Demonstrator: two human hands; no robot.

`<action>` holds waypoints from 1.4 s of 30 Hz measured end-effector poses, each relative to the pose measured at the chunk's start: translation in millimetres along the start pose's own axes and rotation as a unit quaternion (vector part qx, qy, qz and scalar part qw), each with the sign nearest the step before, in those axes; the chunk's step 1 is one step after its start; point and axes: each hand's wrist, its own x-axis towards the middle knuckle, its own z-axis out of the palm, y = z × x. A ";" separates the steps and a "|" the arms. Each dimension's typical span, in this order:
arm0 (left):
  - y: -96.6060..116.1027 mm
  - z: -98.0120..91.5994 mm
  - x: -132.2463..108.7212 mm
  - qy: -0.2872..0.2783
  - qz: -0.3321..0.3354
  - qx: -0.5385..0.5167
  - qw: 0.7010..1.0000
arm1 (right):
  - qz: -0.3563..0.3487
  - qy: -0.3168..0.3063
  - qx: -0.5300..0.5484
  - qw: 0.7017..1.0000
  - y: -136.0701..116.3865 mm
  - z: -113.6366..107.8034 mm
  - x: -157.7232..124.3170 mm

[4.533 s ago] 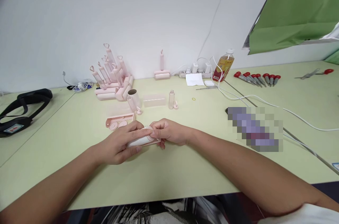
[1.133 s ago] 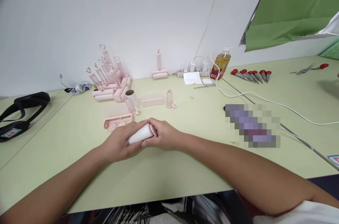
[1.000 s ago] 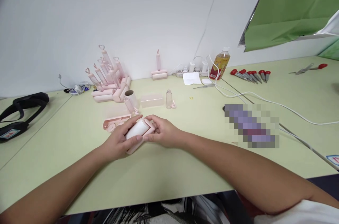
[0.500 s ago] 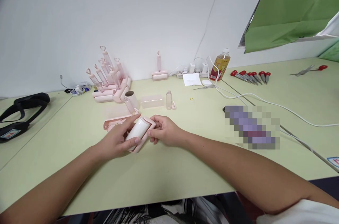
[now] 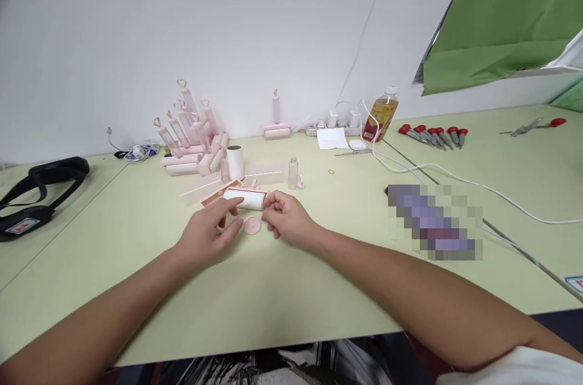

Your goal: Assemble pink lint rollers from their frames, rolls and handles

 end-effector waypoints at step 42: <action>-5.2 -24.0 3.0 0.166 -0.053 -0.049 0.983 | -0.051 -0.071 0.019 0.996 -8.3 -4.0 -14.9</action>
